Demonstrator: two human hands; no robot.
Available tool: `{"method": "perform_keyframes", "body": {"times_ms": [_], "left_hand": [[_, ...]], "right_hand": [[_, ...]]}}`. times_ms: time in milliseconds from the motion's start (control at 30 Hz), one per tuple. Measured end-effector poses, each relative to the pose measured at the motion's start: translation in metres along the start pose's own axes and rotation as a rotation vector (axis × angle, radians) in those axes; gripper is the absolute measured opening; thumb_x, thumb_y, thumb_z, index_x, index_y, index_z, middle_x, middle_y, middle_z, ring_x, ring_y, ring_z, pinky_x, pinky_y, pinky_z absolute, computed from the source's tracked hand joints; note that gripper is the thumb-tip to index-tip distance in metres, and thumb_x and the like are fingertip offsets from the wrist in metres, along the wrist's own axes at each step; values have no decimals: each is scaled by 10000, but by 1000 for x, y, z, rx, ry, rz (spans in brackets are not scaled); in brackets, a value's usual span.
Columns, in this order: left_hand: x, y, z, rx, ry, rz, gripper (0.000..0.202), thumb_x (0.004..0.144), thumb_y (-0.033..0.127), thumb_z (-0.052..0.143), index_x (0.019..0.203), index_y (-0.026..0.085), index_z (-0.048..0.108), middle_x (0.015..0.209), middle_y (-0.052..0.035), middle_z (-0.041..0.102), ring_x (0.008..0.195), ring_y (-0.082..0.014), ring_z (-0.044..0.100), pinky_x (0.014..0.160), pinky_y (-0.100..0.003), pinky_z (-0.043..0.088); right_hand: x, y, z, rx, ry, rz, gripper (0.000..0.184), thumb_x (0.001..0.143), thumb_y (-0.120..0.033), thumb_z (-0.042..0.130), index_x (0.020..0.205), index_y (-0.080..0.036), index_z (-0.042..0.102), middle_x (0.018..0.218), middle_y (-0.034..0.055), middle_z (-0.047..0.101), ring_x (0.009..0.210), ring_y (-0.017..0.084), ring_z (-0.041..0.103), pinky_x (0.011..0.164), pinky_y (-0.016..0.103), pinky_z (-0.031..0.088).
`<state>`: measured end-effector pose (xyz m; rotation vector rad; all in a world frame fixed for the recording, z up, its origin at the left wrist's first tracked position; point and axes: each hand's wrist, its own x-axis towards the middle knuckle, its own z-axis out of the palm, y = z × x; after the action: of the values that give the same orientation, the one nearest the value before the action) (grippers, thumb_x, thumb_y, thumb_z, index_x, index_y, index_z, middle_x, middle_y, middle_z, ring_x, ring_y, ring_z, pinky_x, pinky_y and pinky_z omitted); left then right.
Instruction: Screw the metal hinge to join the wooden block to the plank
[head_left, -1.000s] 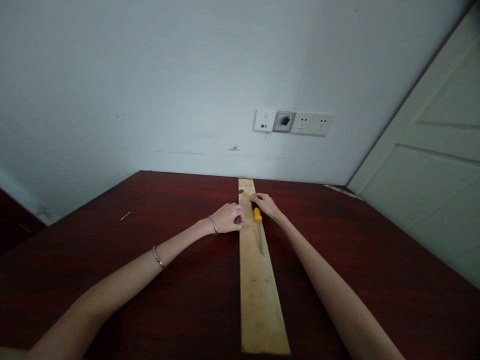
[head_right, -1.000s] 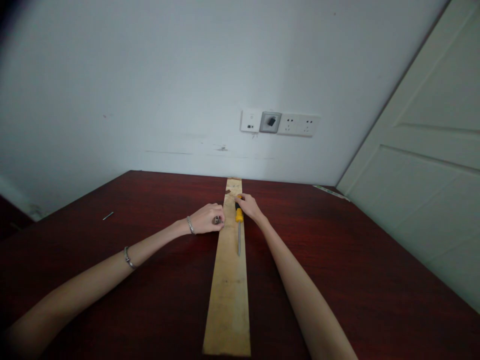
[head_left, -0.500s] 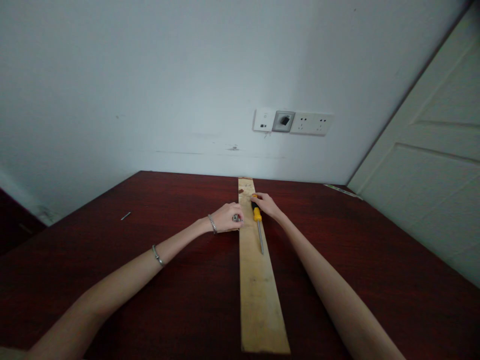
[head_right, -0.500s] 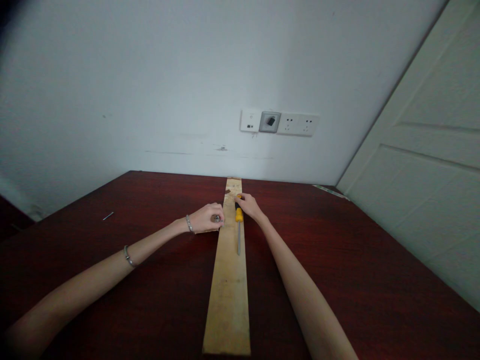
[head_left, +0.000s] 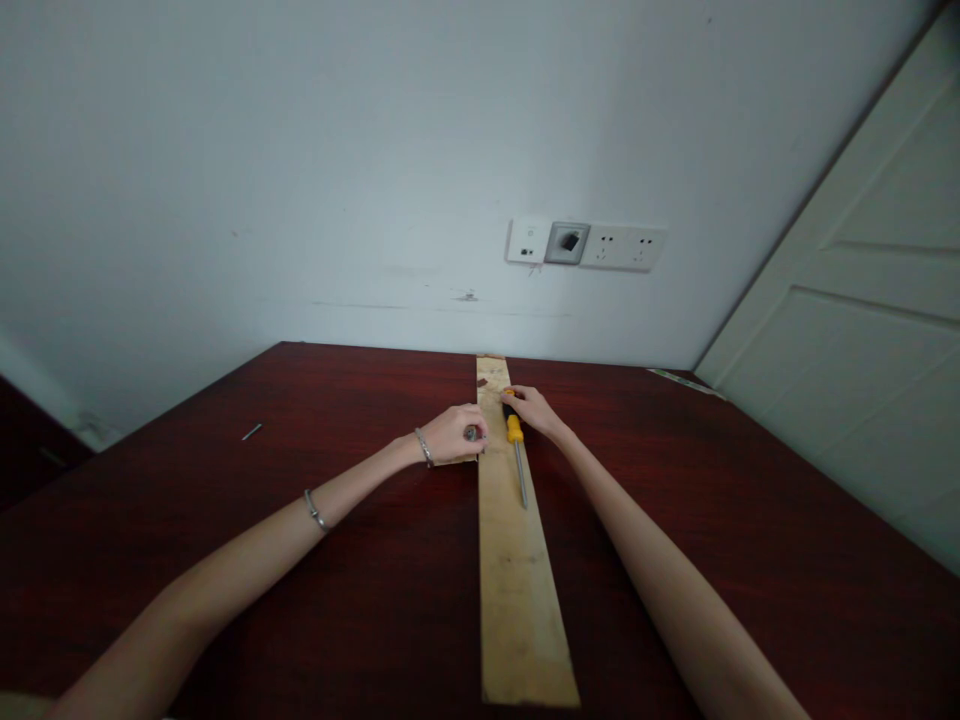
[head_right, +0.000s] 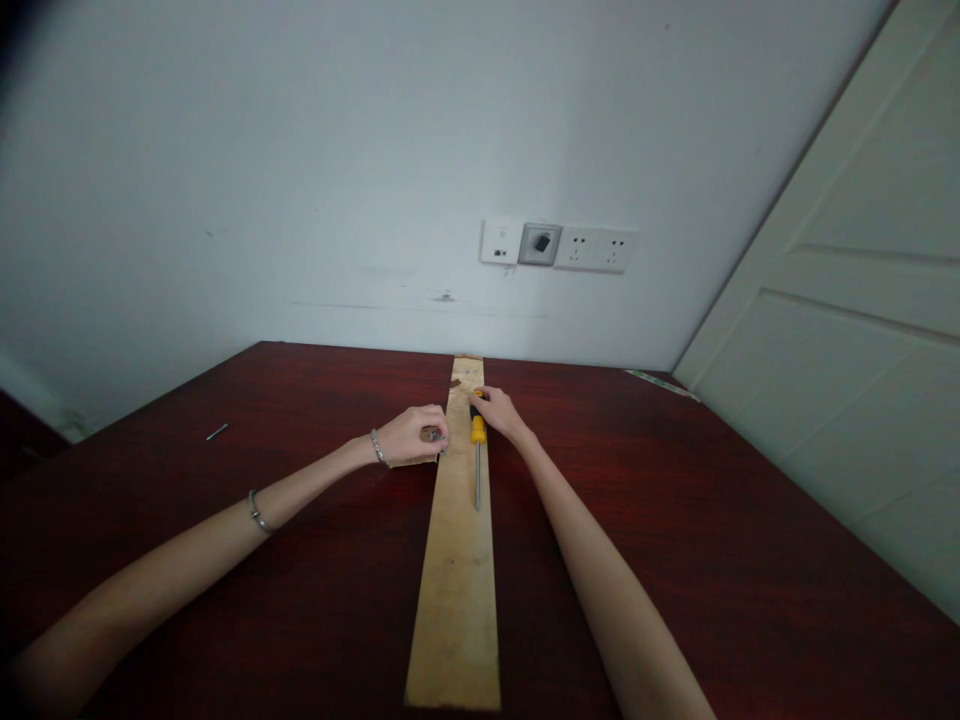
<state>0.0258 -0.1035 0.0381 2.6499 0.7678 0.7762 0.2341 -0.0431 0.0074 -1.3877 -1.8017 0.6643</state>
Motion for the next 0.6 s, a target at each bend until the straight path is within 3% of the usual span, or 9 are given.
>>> {"method": "perform_keyframes", "body": {"times_ms": [167,467,600], "left_hand": [[0,3,-3,-62,78,-47,31,744,168,589,732,146,607,754,-9,635,687,-114,579,696,-218,453],[1,2,-10,-78,46,-76,45,752,182,601,757,138,596,690,14,620,570,-71,541,574,-165,438],[-6,-8,-24,-33,34,-67,67,763,203,598,752,139,583,685,14,606,569,-72,537,563,-163,434]], "right_hand": [[0,1,0,9,-3,-7,333,758,-392,522,909,-149,692,905,49,694,843,197,605,757,273,436],[1,7,2,54,-1,-15,323,764,-387,515,884,-147,695,875,47,696,815,197,610,725,269,444],[0,8,2,77,12,-7,332,772,-405,506,898,-162,694,894,37,699,829,199,615,740,276,459]]}}
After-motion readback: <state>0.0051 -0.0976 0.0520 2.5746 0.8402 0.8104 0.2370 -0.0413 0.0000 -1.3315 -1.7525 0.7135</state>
